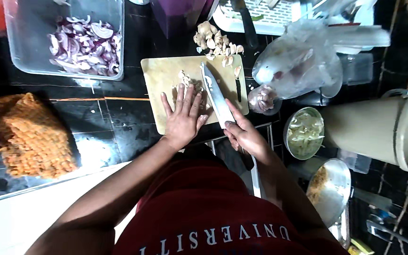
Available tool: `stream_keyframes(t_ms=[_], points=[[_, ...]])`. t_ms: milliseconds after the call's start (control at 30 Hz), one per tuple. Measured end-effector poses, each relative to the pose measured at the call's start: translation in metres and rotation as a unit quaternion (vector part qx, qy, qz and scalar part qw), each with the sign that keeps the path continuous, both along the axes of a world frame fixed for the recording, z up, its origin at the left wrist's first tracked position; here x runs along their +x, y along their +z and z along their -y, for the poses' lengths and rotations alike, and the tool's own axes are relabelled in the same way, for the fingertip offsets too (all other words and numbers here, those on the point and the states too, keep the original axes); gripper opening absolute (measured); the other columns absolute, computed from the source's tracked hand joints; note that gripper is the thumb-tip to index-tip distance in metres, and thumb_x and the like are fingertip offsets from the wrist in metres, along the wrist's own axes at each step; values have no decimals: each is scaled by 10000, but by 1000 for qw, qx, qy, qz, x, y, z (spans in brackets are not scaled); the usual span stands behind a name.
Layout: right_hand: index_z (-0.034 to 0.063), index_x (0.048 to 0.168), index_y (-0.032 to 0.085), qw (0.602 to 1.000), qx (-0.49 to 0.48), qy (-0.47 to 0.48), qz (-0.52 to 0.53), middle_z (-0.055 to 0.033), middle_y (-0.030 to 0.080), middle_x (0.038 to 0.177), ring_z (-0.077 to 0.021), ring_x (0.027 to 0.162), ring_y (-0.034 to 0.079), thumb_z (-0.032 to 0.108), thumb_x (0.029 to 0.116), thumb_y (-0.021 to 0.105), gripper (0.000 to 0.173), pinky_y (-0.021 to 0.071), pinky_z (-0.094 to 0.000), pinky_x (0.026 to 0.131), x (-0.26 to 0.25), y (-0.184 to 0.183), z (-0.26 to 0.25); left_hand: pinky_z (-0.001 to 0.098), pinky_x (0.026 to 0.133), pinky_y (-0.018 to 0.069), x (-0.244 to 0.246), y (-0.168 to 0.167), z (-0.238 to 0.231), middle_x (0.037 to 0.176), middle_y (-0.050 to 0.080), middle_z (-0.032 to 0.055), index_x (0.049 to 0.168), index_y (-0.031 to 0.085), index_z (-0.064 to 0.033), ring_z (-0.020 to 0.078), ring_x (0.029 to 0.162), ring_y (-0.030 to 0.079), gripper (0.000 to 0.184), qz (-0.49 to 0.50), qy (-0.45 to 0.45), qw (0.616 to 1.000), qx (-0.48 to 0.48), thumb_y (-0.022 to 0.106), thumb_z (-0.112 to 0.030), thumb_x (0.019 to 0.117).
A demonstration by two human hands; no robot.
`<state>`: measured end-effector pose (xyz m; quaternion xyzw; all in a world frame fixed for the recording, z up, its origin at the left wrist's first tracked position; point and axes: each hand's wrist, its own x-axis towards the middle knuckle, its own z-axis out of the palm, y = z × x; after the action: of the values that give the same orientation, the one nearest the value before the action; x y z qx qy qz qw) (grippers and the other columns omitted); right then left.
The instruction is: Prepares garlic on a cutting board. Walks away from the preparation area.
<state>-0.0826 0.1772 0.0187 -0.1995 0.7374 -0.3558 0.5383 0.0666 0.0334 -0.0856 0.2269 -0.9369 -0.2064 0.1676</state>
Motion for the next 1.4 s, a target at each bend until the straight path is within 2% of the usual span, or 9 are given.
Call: stream_keyframes(t_ms=[100,200,367,533,733,933,1133,1267,1400], points=[[340,1664,134,999,3,20,-31,-33,465,669,-114,456,448,151,1100,420,660,429,-261,427,1,0,-6,762,1135,195,-5,15,19,1482,535,178,1388,613,-141,462,1451,382,366,-54,10,998,23,519,-252,1052],[338,1661,168,997,3,47,-56,-33,506,704,-115,495,469,165,1091,436,653,437,-273,463,4,-3,-11,628,1095,354,-20,26,45,1321,632,185,1330,664,-126,424,1308,529,346,-92,-7,995,38,561,-81,1004],[311,1660,200,995,-7,62,-75,-32,555,750,-110,547,498,181,1087,453,640,458,-279,511,4,-2,-15,555,1006,453,-45,38,70,1113,693,192,1091,735,-40,401,1115,627,184,-66,-46,995,54,604,-148,1019],[244,1658,220,991,-13,57,-119,-144,668,947,-191,707,613,196,1084,497,639,548,-386,679,-1,-13,-23,602,973,467,-70,67,75,1119,676,233,1092,699,7,439,1128,620,242,-43,-67,994,73,569,-190,1040],[184,1651,250,983,3,124,-134,-236,708,1086,-343,934,697,207,1109,420,568,544,-524,892,-10,-13,-32,525,966,490,-186,155,47,1042,708,228,1041,724,14,415,1077,647,239,-132,-197,970,46,595,-186,1026],[209,1660,219,984,-32,123,-125,-213,697,964,-338,838,676,202,1100,419,594,548,-536,814,-23,-24,-46,547,1009,478,-319,201,1,1096,695,208,1080,698,-3,394,1142,635,225,-62,-297,953,21,560,-173,1026],[178,1651,254,983,-63,108,-134,-240,709,1013,-372,889,696,155,1085,451,600,548,-551,861,-35,-25,-60,706,1097,289,-386,197,-15,1274,656,216,1160,710,-71,456,1328,503,314,127,-298,940,-103,499,-279,1058],[165,1644,269,992,-35,94,-82,-230,700,1113,-305,904,692,196,1096,437,574,557,-480,859,-42,-18,-58,650,1140,281,-347,213,-4,1411,562,171,1341,646,-161,389,1378,461,395,80,-313,945,-50,593,-60,963],[202,1651,208,997,-47,41,37,-85,603,895,-137,602,553,238,1093,437,604,502,-309,530,-43,-22,-51,540,1029,414,-247,197,33,1245,615,180,1208,716,-99,384,1211,547,281,-51,-317,943,-92,513,-83,1014]])
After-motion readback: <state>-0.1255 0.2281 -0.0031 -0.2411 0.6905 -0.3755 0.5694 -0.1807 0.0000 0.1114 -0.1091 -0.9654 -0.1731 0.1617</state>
